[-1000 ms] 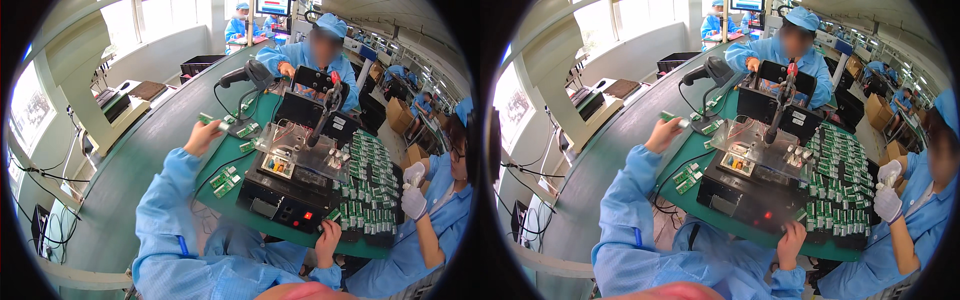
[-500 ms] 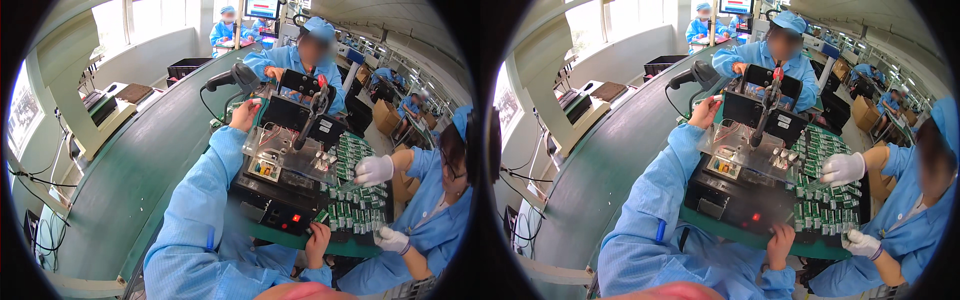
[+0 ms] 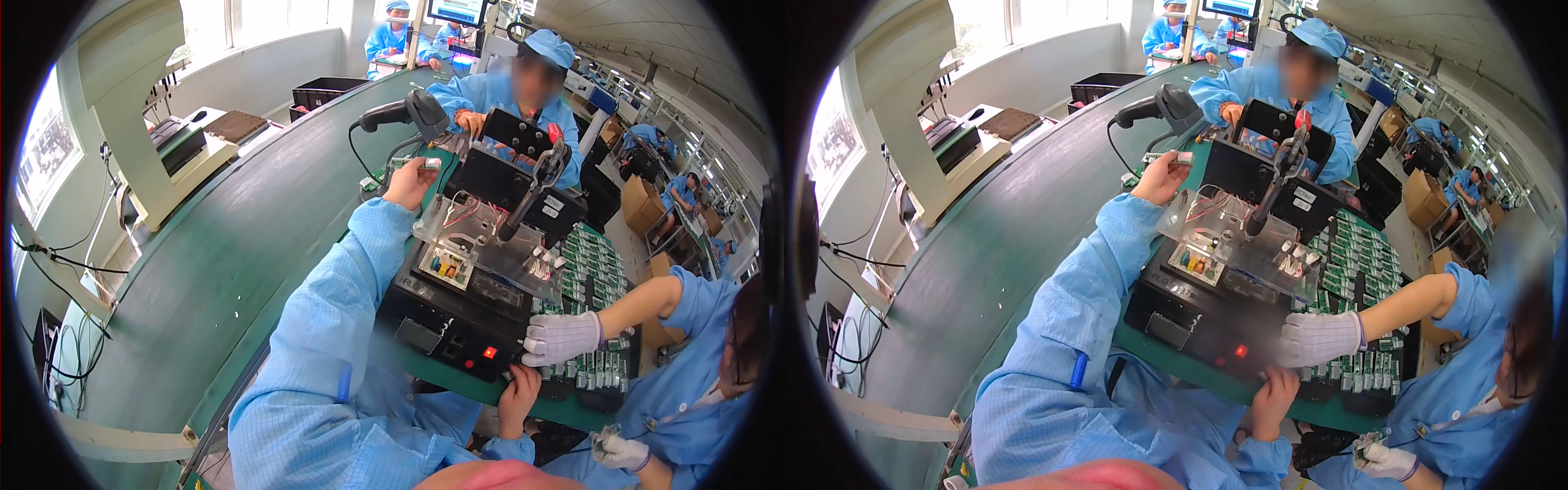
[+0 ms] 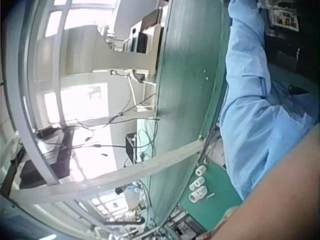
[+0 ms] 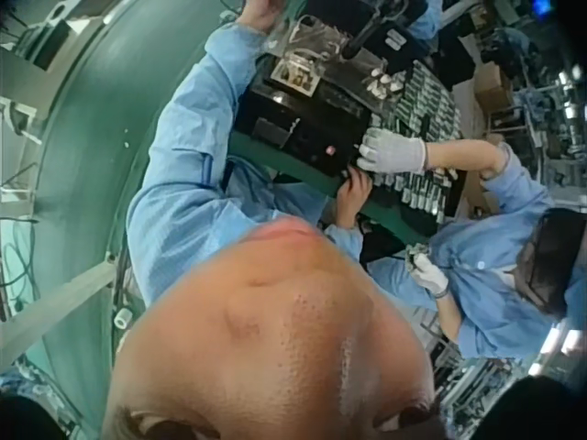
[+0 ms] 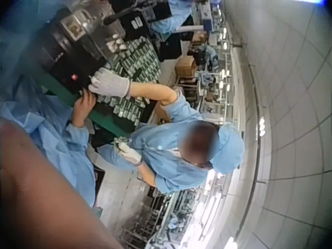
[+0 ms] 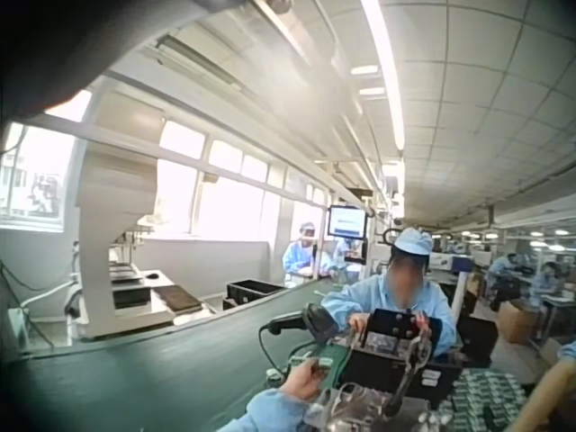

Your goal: Test and verify the functionality of printed circuit boards using a specialized testing jig.

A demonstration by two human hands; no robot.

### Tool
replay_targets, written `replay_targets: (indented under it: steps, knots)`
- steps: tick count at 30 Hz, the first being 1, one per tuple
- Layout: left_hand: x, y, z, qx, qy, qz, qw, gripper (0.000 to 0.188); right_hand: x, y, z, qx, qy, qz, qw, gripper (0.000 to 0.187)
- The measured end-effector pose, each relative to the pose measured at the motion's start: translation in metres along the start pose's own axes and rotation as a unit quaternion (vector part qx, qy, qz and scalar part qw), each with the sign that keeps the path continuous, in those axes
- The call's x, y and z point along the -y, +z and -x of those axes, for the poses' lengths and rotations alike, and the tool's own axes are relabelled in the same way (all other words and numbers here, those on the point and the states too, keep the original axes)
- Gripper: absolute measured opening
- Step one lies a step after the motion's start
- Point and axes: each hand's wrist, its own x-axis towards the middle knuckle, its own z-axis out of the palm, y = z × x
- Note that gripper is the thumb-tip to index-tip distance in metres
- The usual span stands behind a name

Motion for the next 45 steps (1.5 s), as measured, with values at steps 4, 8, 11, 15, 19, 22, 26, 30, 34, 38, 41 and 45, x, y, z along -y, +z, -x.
replay_targets:
  steps: [4,8,11,15,19,22,26,30,34,38,41,45]
  knots:
    - [-0.039,-0.027,0.017,0.017,-0.093,-0.156,0.983,0.016,0.002,-0.004,-0.002,0.006,-0.009,-0.030,1.000,0.028]
    - [-0.115,-0.090,0.042,0.097,-0.006,-0.520,0.848,0.015,0.009,-0.027,-0.010,0.075,-0.053,-0.015,0.996,0.029]
    - [-0.176,-0.127,0.051,-0.024,-0.088,-0.762,0.642,0.027,0.019,-0.054,-0.021,0.207,-0.039,-0.011,0.977,0.024]
    - [-0.283,-0.260,0.066,0.164,-0.135,-0.901,0.379,0.025,-0.004,-0.055,-0.029,0.212,-0.098,-0.023,0.972,0.027]
    - [-0.327,-0.348,0.095,-0.073,-0.189,-0.794,0.573,0.034,0.000,-0.058,-0.031,0.186,-0.112,-0.031,0.976,0.036]
    - [-0.366,-0.422,0.153,-0.209,0.049,-0.874,0.435,0.062,-0.007,-0.049,-0.026,0.123,-0.152,-0.092,0.976,0.038]
    - [-0.409,-0.415,0.150,-0.189,0.210,-0.868,0.409,0.055,0.036,-0.061,-0.036,0.033,-0.173,-0.099,0.979,0.037]
    - [-0.377,-0.348,0.116,-0.127,0.333,-0.819,0.448,0.039,0.107,-0.047,-0.070,0.004,-0.139,-0.097,0.986,0.033]
    - [-0.293,-0.201,0.105,-0.007,0.401,-0.792,0.460,0.030,0.129,0.001,-0.107,0.031,-0.112,-0.035,0.993,0.026]
    - [-0.229,-0.079,0.127,0.100,0.380,-0.757,0.522,0.026,0.110,0.049,-0.137,0.025,-0.094,0.054,0.994,0.019]
    - [-0.186,-0.017,0.131,0.199,0.409,-0.689,0.565,0.023,0.092,0.067,-0.150,0.003,-0.079,0.079,0.994,0.016]
    - [-0.142,0.047,0.102,0.325,0.399,-0.617,0.595,0.031,0.076,0.076,-0.159,-0.011,-0.087,0.048,0.995,0.017]
